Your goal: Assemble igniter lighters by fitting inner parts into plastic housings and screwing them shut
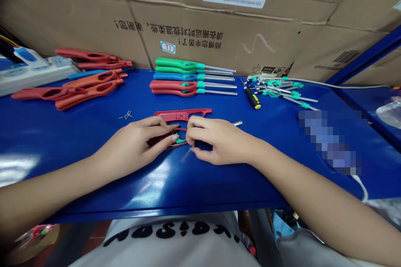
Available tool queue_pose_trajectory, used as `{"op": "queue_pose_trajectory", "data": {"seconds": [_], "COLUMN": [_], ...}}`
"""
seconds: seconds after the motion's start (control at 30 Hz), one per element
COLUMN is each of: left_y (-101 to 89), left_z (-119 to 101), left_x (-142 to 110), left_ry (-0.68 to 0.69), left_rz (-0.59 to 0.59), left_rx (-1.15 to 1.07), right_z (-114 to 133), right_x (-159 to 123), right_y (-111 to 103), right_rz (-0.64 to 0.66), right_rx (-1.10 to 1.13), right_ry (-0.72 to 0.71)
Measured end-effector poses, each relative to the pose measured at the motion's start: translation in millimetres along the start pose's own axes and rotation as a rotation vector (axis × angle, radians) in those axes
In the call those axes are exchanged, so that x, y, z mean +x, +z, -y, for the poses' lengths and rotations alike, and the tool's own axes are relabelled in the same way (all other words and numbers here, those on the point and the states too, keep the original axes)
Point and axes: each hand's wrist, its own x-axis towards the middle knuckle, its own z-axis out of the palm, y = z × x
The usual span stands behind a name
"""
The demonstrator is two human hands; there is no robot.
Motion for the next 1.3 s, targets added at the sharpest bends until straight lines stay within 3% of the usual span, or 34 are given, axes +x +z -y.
{"op": "queue_pose_trajectory", "data": {"seconds": [0.17, 0.57, 1.3], "left_y": [-2.6, -11.0, -9.8], "left_z": [2, 11, 15], "left_x": [-1, 3, 2], "left_ry": [0.023, 0.065, 0.089], "left_rz": [-0.044, 0.034, 0.056], "left_rx": [-0.031, -0.228, -0.217], "right_z": [0, -2, -1], "right_x": [0, -1, -3], "right_y": [0, 0, -5], "right_rz": [0.005, -0.001, -0.092], "right_rx": [-0.009, -0.025, -0.07], "right_ry": [0.016, -0.018, -0.042]}}
